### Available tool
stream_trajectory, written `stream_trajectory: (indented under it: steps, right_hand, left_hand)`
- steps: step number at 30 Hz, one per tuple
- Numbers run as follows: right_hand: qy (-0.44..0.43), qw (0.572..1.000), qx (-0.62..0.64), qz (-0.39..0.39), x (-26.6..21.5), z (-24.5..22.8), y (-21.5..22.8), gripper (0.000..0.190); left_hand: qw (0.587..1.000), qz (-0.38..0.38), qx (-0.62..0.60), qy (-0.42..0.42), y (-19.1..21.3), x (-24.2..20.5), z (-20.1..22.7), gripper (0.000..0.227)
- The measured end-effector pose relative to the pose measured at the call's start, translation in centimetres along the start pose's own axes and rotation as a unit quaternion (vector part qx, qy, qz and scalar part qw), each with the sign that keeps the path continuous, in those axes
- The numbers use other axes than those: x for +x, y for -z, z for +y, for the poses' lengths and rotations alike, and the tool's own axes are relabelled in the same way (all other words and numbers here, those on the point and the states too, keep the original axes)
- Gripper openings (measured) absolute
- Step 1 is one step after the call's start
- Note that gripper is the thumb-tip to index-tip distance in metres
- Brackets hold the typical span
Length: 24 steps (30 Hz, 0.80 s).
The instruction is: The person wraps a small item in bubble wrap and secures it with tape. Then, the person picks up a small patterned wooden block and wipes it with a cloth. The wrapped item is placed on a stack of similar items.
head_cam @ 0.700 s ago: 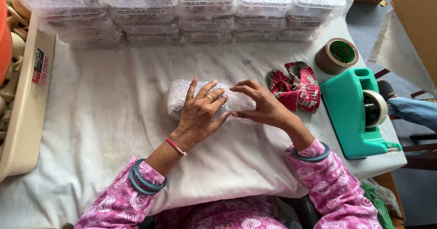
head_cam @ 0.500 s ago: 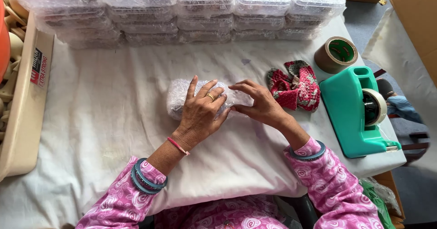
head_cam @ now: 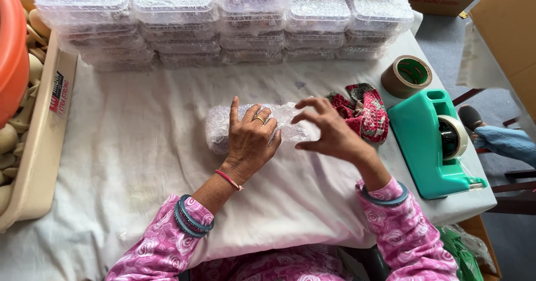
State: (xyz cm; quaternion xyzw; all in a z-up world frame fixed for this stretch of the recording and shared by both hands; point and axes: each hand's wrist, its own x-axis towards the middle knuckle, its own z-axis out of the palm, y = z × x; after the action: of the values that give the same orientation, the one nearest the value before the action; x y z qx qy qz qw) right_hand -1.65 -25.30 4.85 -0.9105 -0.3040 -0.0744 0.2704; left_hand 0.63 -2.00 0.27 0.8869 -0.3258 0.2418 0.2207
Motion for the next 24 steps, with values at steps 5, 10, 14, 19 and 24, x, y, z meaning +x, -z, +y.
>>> stream_trajectory:
  steps: [5, 10, 14, 19, 24]
  right_hand:
    - [-0.002, 0.998, -0.069, 0.015, 0.1, 0.0, -3.5, 0.039]
    - [0.003, 0.997, -0.081, 0.011, 0.1, 0.8, -3.7, 0.017]
    - [-0.039, 0.998, -0.029, 0.026, 0.0, 2.0, -4.2, 0.021]
    - [-0.089, 0.983, 0.117, 0.110, 0.2, 4.3, -3.5, 0.043]
    - [-0.153, 0.980, 0.101, 0.079, 1.4, 5.6, -5.0, 0.054]
  left_hand:
    - [1.000, -0.016, 0.015, -0.006, -0.3, -0.3, -0.2, 0.025]
    - [0.999, -0.023, -0.020, -0.025, 0.7, -0.9, -0.2, 0.053]
    - [0.998, -0.048, 0.005, -0.043, 0.3, -1.4, -0.4, 0.039]
    - [0.998, -0.042, 0.005, -0.041, 0.2, -1.2, -0.2, 0.037]
    - [0.998, -0.038, 0.012, -0.041, -0.3, -1.1, -0.1, 0.032]
